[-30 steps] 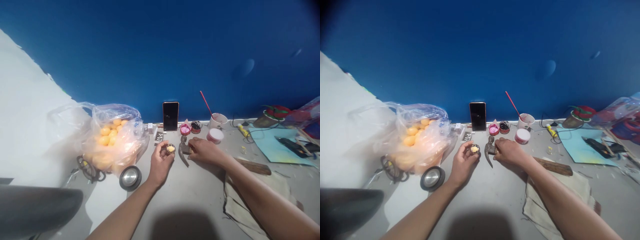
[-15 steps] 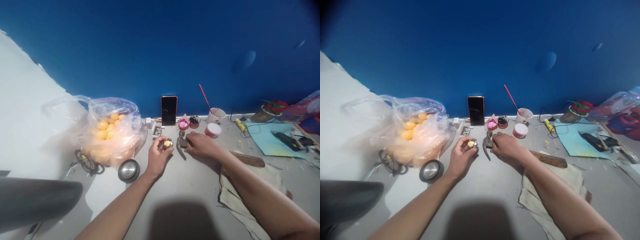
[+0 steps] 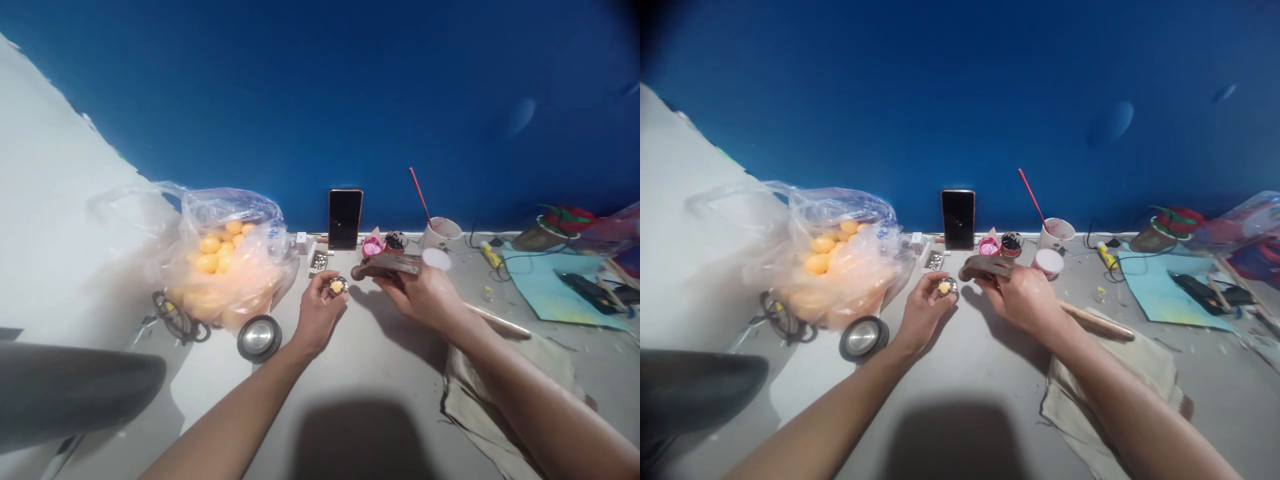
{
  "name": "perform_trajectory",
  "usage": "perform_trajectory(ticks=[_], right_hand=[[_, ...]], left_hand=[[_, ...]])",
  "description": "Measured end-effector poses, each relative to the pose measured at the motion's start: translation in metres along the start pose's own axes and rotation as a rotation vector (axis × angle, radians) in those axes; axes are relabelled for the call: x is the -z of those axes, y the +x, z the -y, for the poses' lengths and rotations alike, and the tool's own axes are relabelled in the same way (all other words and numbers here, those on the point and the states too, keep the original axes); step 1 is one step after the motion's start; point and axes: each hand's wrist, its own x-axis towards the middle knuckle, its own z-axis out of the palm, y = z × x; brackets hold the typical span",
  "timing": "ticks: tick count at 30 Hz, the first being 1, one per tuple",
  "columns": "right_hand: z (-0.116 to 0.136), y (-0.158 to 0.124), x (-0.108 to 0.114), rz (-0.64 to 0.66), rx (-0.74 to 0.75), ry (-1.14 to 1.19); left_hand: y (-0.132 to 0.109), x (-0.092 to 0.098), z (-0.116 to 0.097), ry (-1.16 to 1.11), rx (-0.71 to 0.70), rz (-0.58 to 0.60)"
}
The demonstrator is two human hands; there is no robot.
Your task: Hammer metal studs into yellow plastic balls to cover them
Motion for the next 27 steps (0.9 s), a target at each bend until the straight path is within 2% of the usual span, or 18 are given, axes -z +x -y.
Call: perform_trajectory(ticks=[3,6,12,17,22,27], right_hand=[[0.009,-0.008,0.0,-0.186,0.15,0.002],[0.015,-0.012,0.001,-0.213,0.235,0.011],[0.013,-0.013,0.016,-0.277,0.179,-0.003],[0.014,-0.013,0.017,-0.14,0.186,-0.014],[0.014,-0.014,0.017,-0.255,0.167,-0.024],[0.014,-0.013,0.019,-0.125,0.179,-0.008]], left_hand=[[0.001,0.001,0.002,0.027,-0.027,0.032],[0.0,0.002,0.004,0.069,-0.017,0.081],[-0.004,0.0,-0.002,0.211,0.013,0.081],[-0.005,-0.001,-0.004,0.197,0.0,0.126],[-0.006,-0.002,-0.005,0.308,0.008,0.09],[-0.007,-0.003,-0.007,0.272,0.01,0.104]])
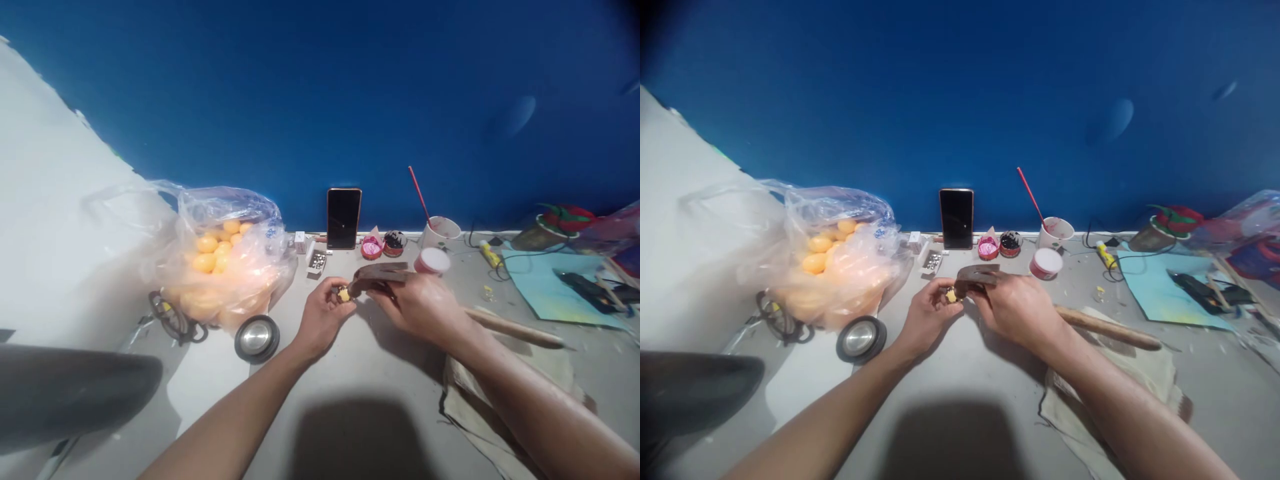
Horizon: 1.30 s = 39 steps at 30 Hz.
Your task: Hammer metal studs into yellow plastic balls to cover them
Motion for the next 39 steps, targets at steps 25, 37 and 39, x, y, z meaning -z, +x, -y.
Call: perform_trajectory(ticks=[25,37,39], right_hand=[[-0.005,0.0,0.007,-0.086,-0.041,0.082],[-0.001,0.001,0.013,0.027,-0.053,0.04],[-0.001,0.001,0.014,0.119,-0.062,-0.029]], left_hand=[[0.001,0.003,0.005,-0.009,0.005,0.053],[0.001,0.002,0.003,0.044,0.005,0.069],[0.001,0.002,0.006,0.022,-0.006,0.067]])
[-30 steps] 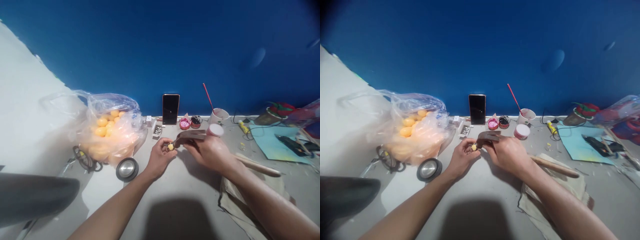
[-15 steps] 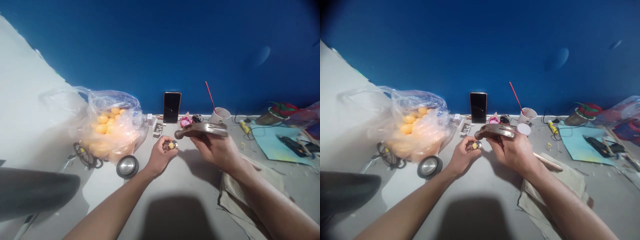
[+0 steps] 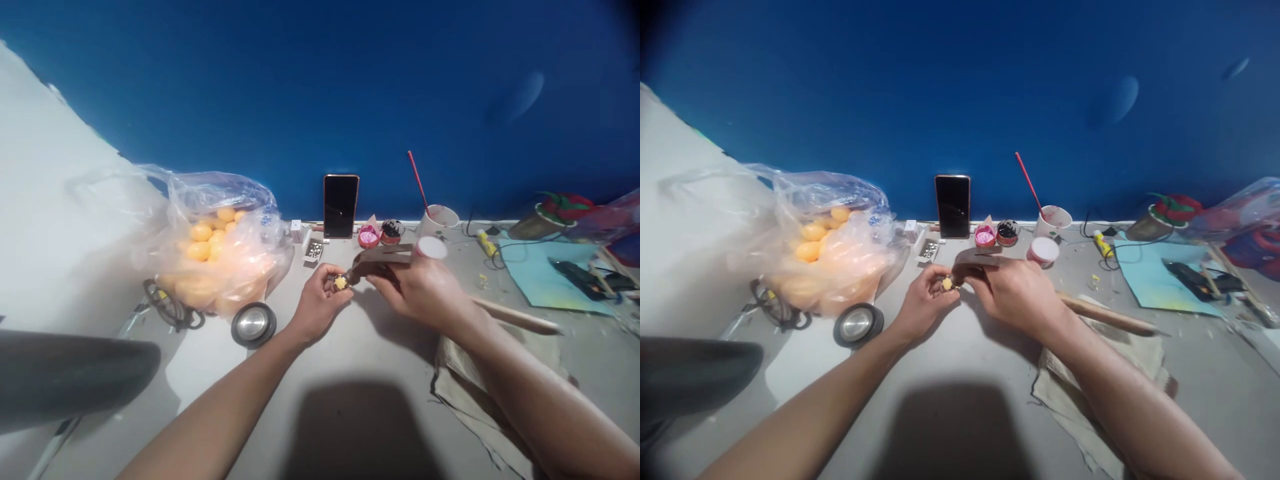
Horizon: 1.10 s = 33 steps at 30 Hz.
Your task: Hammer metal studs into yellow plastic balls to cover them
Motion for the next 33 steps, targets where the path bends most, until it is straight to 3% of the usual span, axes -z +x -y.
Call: perform_trajectory(ticks=[2,7,11,16,22,27,31,33], right_hand=[[-0.001,-0.001,0.001,0.041,-0.021,-0.072],[0.0,-0.003,-0.008,-0.11,0.039,0.014],[0.001,-0.003,-0.009,-0.057,0.046,0.011],[-0.003,-0.004,-0.002,-0.151,0.037,0.08],[-0.002,0.0,-0.008,-0.034,0.041,0.026],[-0.002,-0.002,-0.005,-0.177,0.033,0.11],[-0.004,0.0,-0.007,-0.034,0.034,0.06],[-0.005,0.0,-0.008,-0.023,0.025,0.05]], left_hand=[[0.0,0.0,0.002,0.006,-0.017,-0.009],[-0.001,-0.001,-0.001,0.023,-0.014,0.03],[-0.002,-0.001,-0.003,0.016,-0.015,0.027],[-0.001,0.0,-0.004,0.02,-0.012,0.052],[-0.001,0.0,-0.002,0.031,-0.043,0.05],[-0.001,-0.001,-0.005,0.017,-0.01,0.064],[-0.002,0.0,-0.004,0.032,-0.035,0.066],[-0.002,0.0,-0.003,0.059,-0.033,0.069]])
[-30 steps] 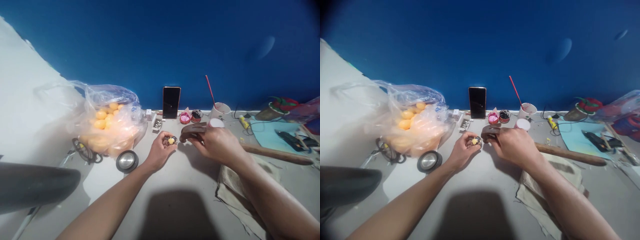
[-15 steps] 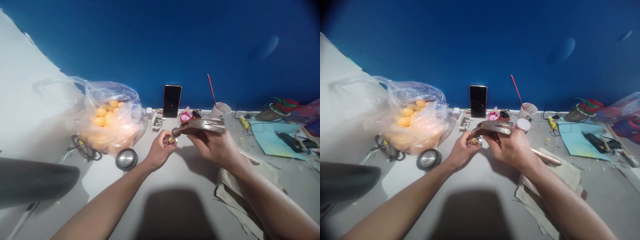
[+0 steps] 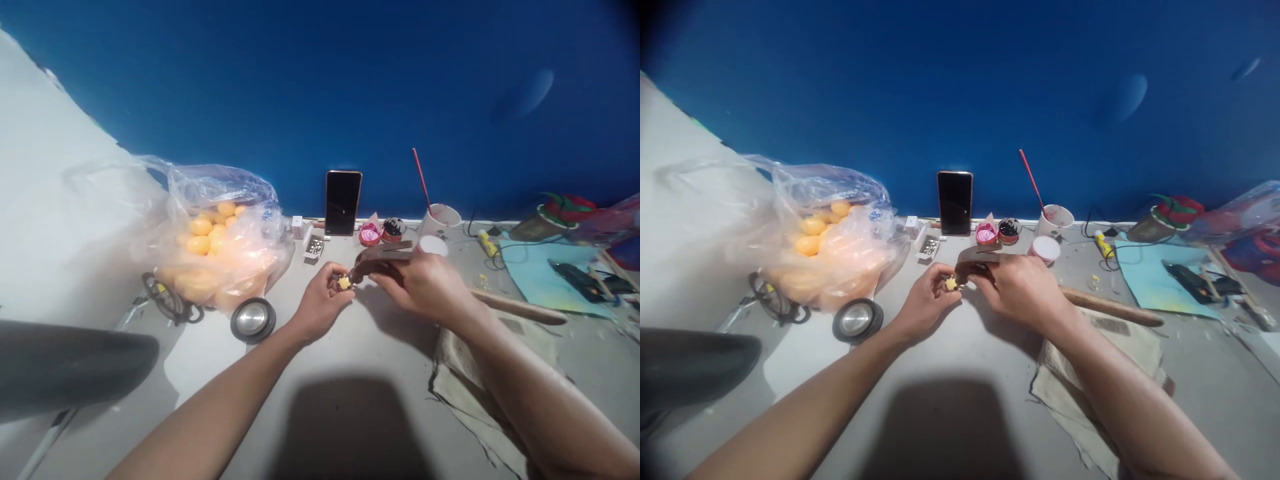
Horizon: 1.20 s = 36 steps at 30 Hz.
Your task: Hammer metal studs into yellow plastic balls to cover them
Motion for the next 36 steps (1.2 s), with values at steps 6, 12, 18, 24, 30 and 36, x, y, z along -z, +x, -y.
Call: perform_trajectory(ticks=[6,12,18,24,30,36], right_hand=[[0.0008,-0.0004,-0.0008,-0.059,-0.004,0.083],[-0.0009,0.0037,0.0032,-0.01,-0.073,0.061],[0.0019,0.0068,0.0035,0.073,-0.083,0.057],[0.0016,0.0059,-0.0002,-0.071,-0.053,0.107],[-0.0013,0.0059,0.0002,0.0,-0.024,0.073],[-0.0017,0.0061,0.0015,-0.002,-0.017,0.121]], left_hand=[[0.0011,0.0001,0.003,-0.055,0.004,0.01],[0.0015,0.0011,0.0024,0.038,0.009,-0.008],[0.0028,0.0025,0.0032,0.071,-0.015,-0.001],[0.0053,0.0034,0.0055,0.089,0.006,0.016],[0.0054,0.0025,0.004,0.043,-0.012,0.004],[0.0048,0.0012,0.0001,0.051,-0.005,-0.004]])
